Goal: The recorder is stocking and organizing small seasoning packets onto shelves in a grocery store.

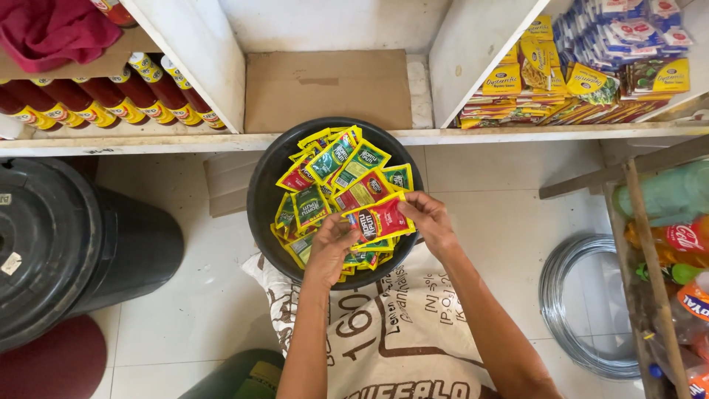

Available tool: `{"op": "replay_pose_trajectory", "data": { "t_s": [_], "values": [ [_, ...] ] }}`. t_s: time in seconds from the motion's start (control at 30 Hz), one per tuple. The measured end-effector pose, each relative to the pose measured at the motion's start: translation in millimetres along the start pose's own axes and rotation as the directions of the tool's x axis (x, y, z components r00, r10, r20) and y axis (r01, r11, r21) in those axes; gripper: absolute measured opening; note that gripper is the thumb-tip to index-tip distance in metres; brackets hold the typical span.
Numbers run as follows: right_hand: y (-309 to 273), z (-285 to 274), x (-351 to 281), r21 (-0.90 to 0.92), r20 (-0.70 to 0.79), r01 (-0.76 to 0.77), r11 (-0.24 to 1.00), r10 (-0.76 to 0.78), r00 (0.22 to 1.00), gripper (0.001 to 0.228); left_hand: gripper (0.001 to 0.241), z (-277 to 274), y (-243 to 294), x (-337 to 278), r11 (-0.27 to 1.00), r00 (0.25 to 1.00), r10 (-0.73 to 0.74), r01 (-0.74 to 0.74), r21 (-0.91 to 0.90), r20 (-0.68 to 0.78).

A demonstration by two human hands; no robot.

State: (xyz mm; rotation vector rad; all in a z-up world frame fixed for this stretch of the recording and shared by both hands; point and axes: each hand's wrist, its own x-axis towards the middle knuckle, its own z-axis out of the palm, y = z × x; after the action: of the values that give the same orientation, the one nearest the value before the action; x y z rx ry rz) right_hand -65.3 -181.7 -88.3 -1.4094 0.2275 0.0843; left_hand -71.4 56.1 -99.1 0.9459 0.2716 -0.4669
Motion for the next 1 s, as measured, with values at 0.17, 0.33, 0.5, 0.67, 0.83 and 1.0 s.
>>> {"op": "replay_pose_trajectory", "data": {
  "t_s": [0.17, 0.33, 0.5, 0.67, 0.83, 1.0],
  "values": [
    [23.7, -2.6, 0.3, 0.031, -0.022, -0.060, 0.998, 0.061, 0.998, 0.013, 0.026, -17.4, -15.7, 6.2, 0.994, 0.998, 0.013, -0.020, -0.107, -0.062],
    [41.1, -5.8, -2.5, -0.002, 0.004, -0.009, 1.000, 0.009, 1.000, 0.010, 0.021, -21.3, -18.4, 3.4, 0.998, 0.982, -0.004, -0.008, -0.061, -0.190],
    [37.4, -4.5, -2.4, -0.013, -0.004, 0.008, 1.000, -0.008, 1.000, 0.009, 0.018, -36.2, -24.6, 9.7, 0.999, 0.989, 0.000, -0.008, -0.054, -0.148],
    [37.0, -2.6, -1.7, -0.108, -0.021, 0.107, 0.988, -0.110, 0.994, 0.008, 0.015, -45.7, -32.1, 17.8, 0.990, 0.982, 0.136, -0.131, 0.045, -0.134],
    [22.4, 18.3, -9.8, -0.173, -0.041, 0.243, 0.955, -0.253, 0.967, 0.008, 0.015, -38.7, -29.0, 18.5, 0.832, 0.881, 0.426, -0.292, 0.471, -0.206],
    [-2.3, 37.3, -18.5, 0.032, -0.020, 0.152, 0.988, -0.151, 0.988, 0.010, 0.022, 6.1, 18.3, -6.1, 0.983, 0.976, 0.001, -0.041, -0.179, -0.219]
  ]
}}
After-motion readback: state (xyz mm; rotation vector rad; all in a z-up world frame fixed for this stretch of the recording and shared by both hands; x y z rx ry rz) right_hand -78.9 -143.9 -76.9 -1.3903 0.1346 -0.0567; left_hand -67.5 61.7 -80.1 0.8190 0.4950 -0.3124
